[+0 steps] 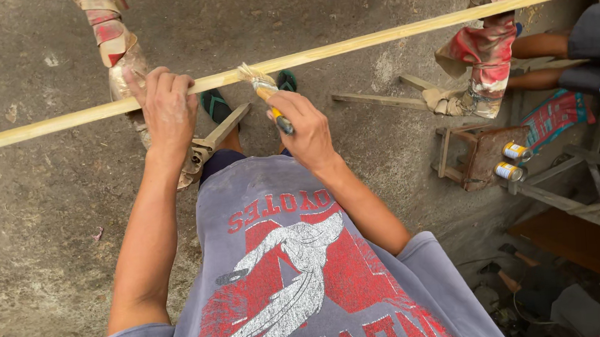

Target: The person applies a yellowish finish to a long wooden plank using a paintbrush. They repeatedly dip the brush into a can of finish and stroke it along the length of the plank. After finishing one plank, they place it on a stack of other planks and pick up a new one to continue the process.

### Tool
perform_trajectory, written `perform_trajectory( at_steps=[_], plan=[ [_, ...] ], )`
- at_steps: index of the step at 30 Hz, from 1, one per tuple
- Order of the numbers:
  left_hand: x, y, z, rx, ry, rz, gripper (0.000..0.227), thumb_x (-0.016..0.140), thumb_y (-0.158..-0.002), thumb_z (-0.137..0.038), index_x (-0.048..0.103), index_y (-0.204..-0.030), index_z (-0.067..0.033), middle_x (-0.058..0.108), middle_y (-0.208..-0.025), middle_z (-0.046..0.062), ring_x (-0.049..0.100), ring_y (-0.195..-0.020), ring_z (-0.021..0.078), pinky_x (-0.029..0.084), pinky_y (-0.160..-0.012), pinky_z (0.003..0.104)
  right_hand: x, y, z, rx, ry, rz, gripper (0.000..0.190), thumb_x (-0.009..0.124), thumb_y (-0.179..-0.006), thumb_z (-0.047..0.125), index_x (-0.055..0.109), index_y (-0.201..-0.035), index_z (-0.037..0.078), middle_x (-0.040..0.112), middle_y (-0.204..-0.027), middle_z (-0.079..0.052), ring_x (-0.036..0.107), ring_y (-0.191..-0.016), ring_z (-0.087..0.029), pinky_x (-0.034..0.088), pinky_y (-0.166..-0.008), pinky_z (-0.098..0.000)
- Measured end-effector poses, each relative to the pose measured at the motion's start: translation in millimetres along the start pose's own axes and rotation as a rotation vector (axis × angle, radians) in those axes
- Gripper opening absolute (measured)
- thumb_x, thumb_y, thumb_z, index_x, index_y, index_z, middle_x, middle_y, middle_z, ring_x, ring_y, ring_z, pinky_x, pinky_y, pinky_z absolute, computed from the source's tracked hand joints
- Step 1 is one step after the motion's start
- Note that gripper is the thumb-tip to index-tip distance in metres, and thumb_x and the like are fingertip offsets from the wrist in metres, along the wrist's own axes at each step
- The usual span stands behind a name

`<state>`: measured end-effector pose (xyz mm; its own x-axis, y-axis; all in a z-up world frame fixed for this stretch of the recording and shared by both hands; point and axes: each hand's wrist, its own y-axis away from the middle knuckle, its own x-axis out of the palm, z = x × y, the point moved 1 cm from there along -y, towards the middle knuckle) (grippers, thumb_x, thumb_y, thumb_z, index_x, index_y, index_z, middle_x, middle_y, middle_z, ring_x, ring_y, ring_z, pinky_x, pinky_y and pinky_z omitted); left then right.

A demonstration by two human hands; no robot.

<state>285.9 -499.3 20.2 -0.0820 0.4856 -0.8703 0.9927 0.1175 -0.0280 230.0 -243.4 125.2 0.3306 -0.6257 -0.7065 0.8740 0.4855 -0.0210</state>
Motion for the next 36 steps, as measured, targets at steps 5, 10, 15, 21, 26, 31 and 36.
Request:
perform_trajectory(
  at_steps=[5, 10, 15, 21, 26, 31, 36],
  plan=[
    [-2, 3, 1, -0.013, 0.009, 0.024, 0.02, 0.078, -0.085, -0.003, 0.07, -0.103, -0.0092, 0.063, -0.109, 0.006, 0.057, -0.127, 0.0285, 0.008, -0.128, 0.065, -48, 4, -56, 0.135, 0.052, -0.188, 0.023, 0.073, -0.101, 0.008, 0.067, -0.124, 0.006, 0.069, -0.124, -0.016, 0.071, -0.114, -0.033, 0.059, -0.097, -0.0422],
    [-1, 0, -2, -0.013, -0.039, 0.025, 0.017, 0.076, -0.088, -0.002, 0.07, -0.103, -0.0102, 0.063, -0.103, 0.005, 0.058, -0.128, 0.0269, 0.007, -0.131, 0.064, -31, 5, -37, 0.13, 0.078, -0.175, 0.019, 0.072, -0.1, 0.012, 0.068, -0.118, 0.006, 0.07, -0.119, -0.015, 0.072, -0.111, -0.032, 0.06, -0.095, -0.0414],
    [1, 8, -1, -0.006, -0.048, 0.064, 0.013, 0.074, -0.092, -0.004, 0.071, -0.103, -0.0093, 0.064, -0.104, 0.005, 0.058, -0.124, 0.0261, 0.005, -0.131, 0.067, -12, 18, -40, 0.111, -0.03, -0.153, 0.025, 0.074, -0.097, 0.013, 0.067, -0.119, 0.005, 0.069, -0.119, -0.016, 0.071, -0.11, -0.033, 0.059, -0.095, -0.0406],
    [15, 20, 11, 0.012, -0.128, 0.069, 0.016, 0.071, -0.091, -0.005, 0.069, -0.107, -0.0107, 0.066, -0.113, 0.004, 0.058, -0.123, 0.0235, 0.003, -0.13, 0.065, -86, 20, -103, 0.347, 0.079, -0.367, 0.022, 0.072, -0.1, 0.015, 0.069, -0.119, 0.004, 0.07, -0.117, -0.015, 0.071, -0.109, -0.031, 0.058, -0.092, -0.0398],
    [26, 26, 26, 0.021, -0.248, 0.093, 0.018, 0.07, -0.09, -0.007, 0.068, -0.106, -0.015, 0.065, -0.113, 0.001, 0.058, -0.125, 0.0211, -0.001, -0.134, 0.06, -81, 42, -124, 0.245, -0.013, -0.359, 0.02, 0.071, -0.099, 0.012, 0.068, -0.116, 0.003, 0.07, -0.116, -0.016, 0.07, -0.111, -0.034, 0.057, -0.096, -0.0422],
    [37, 40, 43, -0.015, -0.321, 0.105, 0.018, 0.068, -0.092, -0.006, 0.068, -0.107, -0.0155, 0.064, -0.11, 0.0, 0.058, -0.122, 0.0207, -0.003, -0.135, 0.06, -154, 56, -208, 0.436, 0.109, -0.669, 0.019, 0.072, -0.099, 0.012, 0.07, -0.116, 0.004, 0.071, -0.111, -0.013, 0.071, -0.104, -0.027, 0.058, -0.089, -0.0402],
    [43, 45, 47, -0.037, -0.413, 0.114, 0.019, 0.068, -0.09, -0.004, 0.068, -0.105, -0.015, 0.065, -0.111, 0.0, 0.059, -0.122, 0.0209, -0.003, -0.135, 0.061, -146, 38, -213, 0.429, 0.056, -0.68, 0.019, 0.07, -0.1, 0.012, 0.067, -0.118, 0.006, 0.068, -0.112, -0.014, 0.07, -0.103, -0.027, 0.059, -0.087, -0.0386]
  ],
)
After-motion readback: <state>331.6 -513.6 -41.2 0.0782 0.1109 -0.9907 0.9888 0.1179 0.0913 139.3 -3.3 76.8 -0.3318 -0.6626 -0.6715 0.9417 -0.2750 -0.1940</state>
